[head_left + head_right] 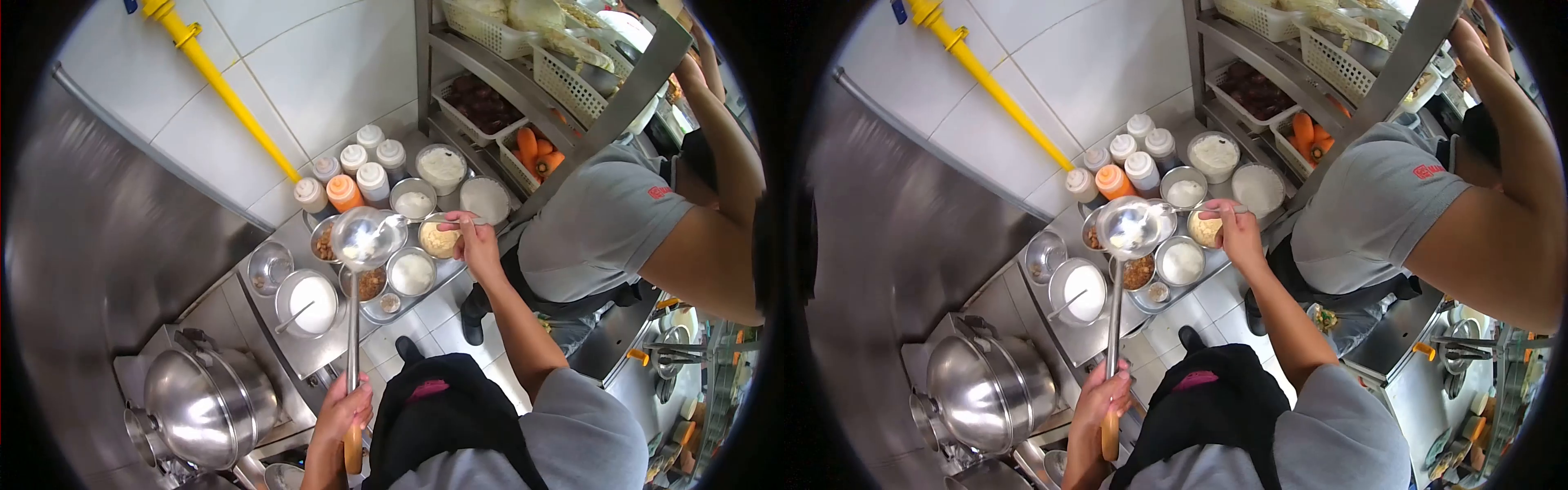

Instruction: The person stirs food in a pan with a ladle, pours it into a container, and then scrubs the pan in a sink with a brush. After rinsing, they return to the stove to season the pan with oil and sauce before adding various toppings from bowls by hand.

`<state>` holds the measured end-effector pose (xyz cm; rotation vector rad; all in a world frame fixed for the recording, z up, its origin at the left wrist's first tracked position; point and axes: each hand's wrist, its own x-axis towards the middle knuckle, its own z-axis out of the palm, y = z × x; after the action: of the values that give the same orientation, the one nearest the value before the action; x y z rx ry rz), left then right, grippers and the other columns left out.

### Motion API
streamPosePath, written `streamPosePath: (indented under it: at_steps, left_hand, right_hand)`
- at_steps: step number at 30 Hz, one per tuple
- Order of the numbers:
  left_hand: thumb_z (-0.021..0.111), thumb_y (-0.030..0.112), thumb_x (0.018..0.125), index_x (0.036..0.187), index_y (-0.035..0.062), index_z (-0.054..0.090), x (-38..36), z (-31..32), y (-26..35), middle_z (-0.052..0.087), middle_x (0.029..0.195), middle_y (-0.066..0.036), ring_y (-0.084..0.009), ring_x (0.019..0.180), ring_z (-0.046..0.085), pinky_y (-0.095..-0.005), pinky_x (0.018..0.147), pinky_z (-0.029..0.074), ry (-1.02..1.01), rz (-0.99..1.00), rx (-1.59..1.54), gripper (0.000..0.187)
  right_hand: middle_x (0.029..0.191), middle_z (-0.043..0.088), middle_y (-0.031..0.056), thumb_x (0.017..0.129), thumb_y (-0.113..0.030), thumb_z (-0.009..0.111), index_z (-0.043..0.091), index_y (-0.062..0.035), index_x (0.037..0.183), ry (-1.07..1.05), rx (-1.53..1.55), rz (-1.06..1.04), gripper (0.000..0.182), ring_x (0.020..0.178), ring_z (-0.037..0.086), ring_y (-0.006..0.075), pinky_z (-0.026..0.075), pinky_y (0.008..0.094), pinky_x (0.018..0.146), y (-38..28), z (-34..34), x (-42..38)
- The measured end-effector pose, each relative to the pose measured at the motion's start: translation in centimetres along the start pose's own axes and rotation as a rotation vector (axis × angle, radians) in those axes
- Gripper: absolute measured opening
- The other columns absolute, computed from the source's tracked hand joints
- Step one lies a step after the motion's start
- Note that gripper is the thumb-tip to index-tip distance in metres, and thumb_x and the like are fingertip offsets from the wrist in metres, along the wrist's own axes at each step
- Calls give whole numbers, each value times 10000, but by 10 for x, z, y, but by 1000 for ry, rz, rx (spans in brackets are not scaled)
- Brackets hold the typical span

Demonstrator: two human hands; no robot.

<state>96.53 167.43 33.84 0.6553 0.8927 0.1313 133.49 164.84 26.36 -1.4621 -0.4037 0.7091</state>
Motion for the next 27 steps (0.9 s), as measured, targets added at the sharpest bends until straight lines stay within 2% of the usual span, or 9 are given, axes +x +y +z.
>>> streamPosePath:
  at_steps: [2, 5, 6, 10, 11, 13, 15, 20, 27]
  left_hand:
    - [586, 126, 966, 1122, 82, 494, 2, 8, 1, 402, 625, 11, -77, 419, 365, -253, 406, 340, 19, -11, 22, 186]
    - [571, 133, 976, 1115, 86, 502, 3, 18, -4, 403, 627, 10, -81, 429, 374, -254, 403, 338, -16, -46, -11, 162]
    - [571, 133, 976, 1115, 86, 502, 0, 16, -9, 403, 627, 10, -81, 429, 374, -254, 403, 338, -41, -49, 4, 162]
    - [556, 120, 977, 1148, 82, 526, -11, 9, -31, 426, 612, 12, -77, 417, 386, -260, 369, 343, 8, -2, -39, 177]
    - [547, 143, 983, 1107, 88, 537, -16, 15, -35, 399, 578, 22, -78, 396, 368, -260, 352, 338, 10, 16, -12, 136]
    - [539, 167, 989, 1067, 94, 548, -25, 27, -41, 371, 544, 32, -80, 375, 350, -260, 334, 332, -8, 45, 33, 107]
    - [498, 207, 1025, 863, 92, 519, -38, 35, -50, 411, 624, -5, -123, 567, 440, -275, 542, 413, 143, -1, 116, 199]
    - [492, 203, 1026, 856, 94, 514, -61, 52, -98, 404, 623, 2, -118, 561, 427, -274, 538, 409, 117, 45, 0, 203]
    - [482, 197, 1027, 844, 99, 504, -99, 53, -172, 391, 621, 14, -109, 550, 406, -272, 532, 403, 101, 90, -231, 209]
  right_hand:
    - [961, 737, 154, 1057, -277, 392, 663, 19, 1062, 51, -414, -318, 402, 725, 695, 209, 541, 317, 684, -11, 6, -15]
    - [923, 734, 130, 1065, -241, 416, 667, 13, 1071, 92, -566, -498, 357, 746, 689, 191, 537, 311, 715, 22, -6, -15]
    - [937, 730, 159, 1065, -249, 404, 671, 18, 1053, 50, -522, -398, 379, 903, 701, 233, 526, 355, 845, 24, -5, -27]
    - [1031, 692, 219, 1009, -182, 404, 682, -23, 1076, -88, -691, -247, 327, 952, 663, 390, 525, 451, 857, 63, -2, -69]
    - [1009, 701, 203, 999, -192, 426, 688, -48, 1070, -19, -617, -382, 307, 937, 669, 381, 528, 448, 848, 99, 3, -69]
    - [1000, 696, 211, 979, -254, 502, 619, -56, 1194, -119, -555, -216, 315, 947, 675, 374, 526, 441, 853, 108, 0, -78]
    - [1003, 693, 216, 972, -276, 531, 576, -58, 1259, -137, -458, -174, 363, 951, 676, 377, 525, 439, 854, 115, -6, -82]
    - [1058, 685, 195, 925, -350, 608, 408, -68, 1427, -165, -471, -111, 610, 961, 676, 349, 524, 418, 861, 111, -48, -100]
    - [1087, 682, 198, 867, -325, 628, 477, -44, 1387, -162, -606, -48, 610, 1008, 665, 356, 517, 434, 907, 160, -159, -143]
